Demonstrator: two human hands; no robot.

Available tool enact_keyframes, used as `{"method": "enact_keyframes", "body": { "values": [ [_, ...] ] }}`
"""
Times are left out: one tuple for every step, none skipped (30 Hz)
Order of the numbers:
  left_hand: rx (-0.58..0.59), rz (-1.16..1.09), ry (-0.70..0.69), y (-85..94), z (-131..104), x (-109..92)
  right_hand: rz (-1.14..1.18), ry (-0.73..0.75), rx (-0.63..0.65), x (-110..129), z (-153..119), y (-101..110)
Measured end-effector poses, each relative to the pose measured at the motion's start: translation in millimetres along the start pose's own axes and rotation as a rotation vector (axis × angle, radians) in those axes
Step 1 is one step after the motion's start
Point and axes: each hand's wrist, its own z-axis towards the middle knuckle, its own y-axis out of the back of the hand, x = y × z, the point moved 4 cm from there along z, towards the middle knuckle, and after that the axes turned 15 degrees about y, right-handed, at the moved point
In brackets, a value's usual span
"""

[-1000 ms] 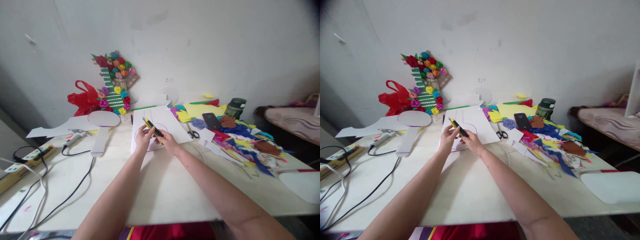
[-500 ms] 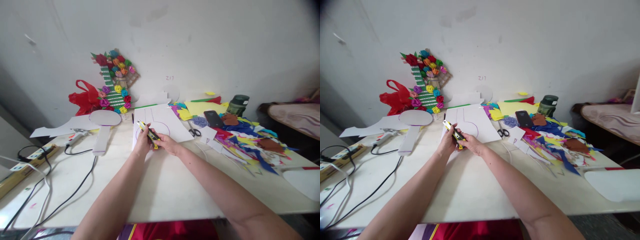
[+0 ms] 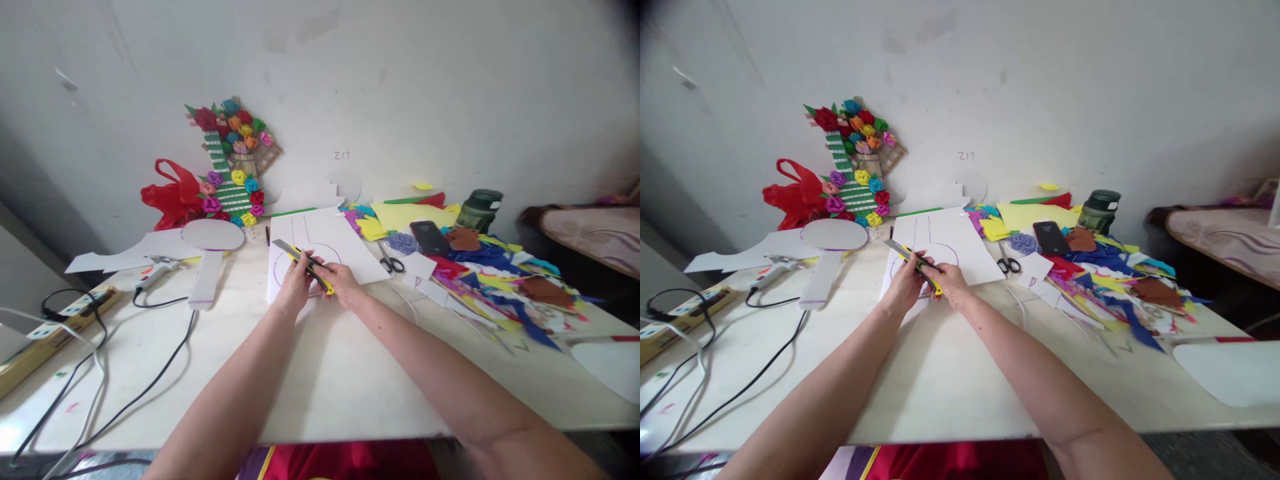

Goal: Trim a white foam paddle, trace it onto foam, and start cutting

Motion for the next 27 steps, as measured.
{"method": "enact_keyframes", "body": {
  "values": [
    [-0.003,0.011,0.001,-0.1,0,0,-0.012,-0.002,-0.011,0,0,1],
    [-0.013,0.028,0.000,0.4,0,0,-0.020,-0.005,-0.020,-1,1,2],
    [-0.036,0.051,-0.002,1.9,1,0,-0.025,-0.006,-0.025,-2,1,4],
    [-0.072,0.078,-0.004,4.5,2,-1,-0.026,-0.004,-0.030,-3,2,5],
    [-0.123,0.109,-0.004,8.2,3,-1,-0.028,0.002,-0.033,-4,2,6],
    [-0.186,0.135,0.001,12.9,4,-2,-0.035,0.004,-0.032,-5,2,8],
    [-0.255,0.151,0.011,18.0,5,-2,-0.044,0.002,-0.026,-5,2,8],
    [-0.318,0.152,0.021,23.0,5,-3,-0.051,-0.001,-0.016,-5,2,9],
    [-0.363,0.136,0.030,27.1,6,-4,-0.049,0.001,-0.003,-5,1,9],
    [-0.385,0.100,0.037,29.9,6,-5,-0.033,0.010,0.013,-3,1,7],
    [-0.385,0.041,0.044,31.5,6,-6,-0.004,0.030,0.023,0,0,6],
    [-0.369,-0.036,0.053,31.7,6,-7,0.034,0.060,0.029,4,-1,4],
    [-0.340,-0.121,0.064,30.8,6,-9,0.072,0.101,0.026,9,-2,2],
    [-0.308,-0.205,0.078,28.9,6,-10,0.101,0.146,0.022,13,-2,-1],
    [-0.278,-0.280,0.093,26.3,5,-11,0.113,0.193,0.020,17,-3,-3],
    [-0.249,-0.337,0.105,22.9,4,-12,0.102,0.238,0.018,20,-3,-5],
    [-0.221,-0.375,0.111,18.8,3,-12,0.067,0.281,0.020,22,-3,-7],
    [-0.191,-0.393,0.116,14.2,1,-11,0.006,0.322,0.022,23,-2,-7],
    [-0.164,-0.399,0.122,9.4,0,-10,-0.079,0.364,0.020,24,-2,-7],
    [-0.131,-0.389,0.133,4.2,-2,-7,-0.181,0.403,0.013,25,-1,-6],
    [-0.091,-0.356,0.174,-1.5,-3,-2,-0.285,0.439,0.004,26,-1,-5],
    [-0.065,-0.304,0.210,-6.3,-3,3,-0.378,0.465,-0.002,28,-1,-3],
    [-0.043,-0.254,0.231,-10.3,-4,8,-0.450,0.479,-0.004,29,-1,-1],
    [-0.023,-0.211,0.237,-13.5,-5,11,-0.495,0.478,-0.002,30,-2,1],
    [-0.005,-0.169,0.235,-15.9,-5,15,-0.510,0.467,0.003,31,-3,2],
    [0.010,-0.130,0.227,-17.5,-5,17,-0.500,0.453,0.004,32,-4,3],
    [0.026,-0.087,0.218,-18.6,-5,18,-0.470,0.440,-0.008,33,-4,5]
  ]
}}
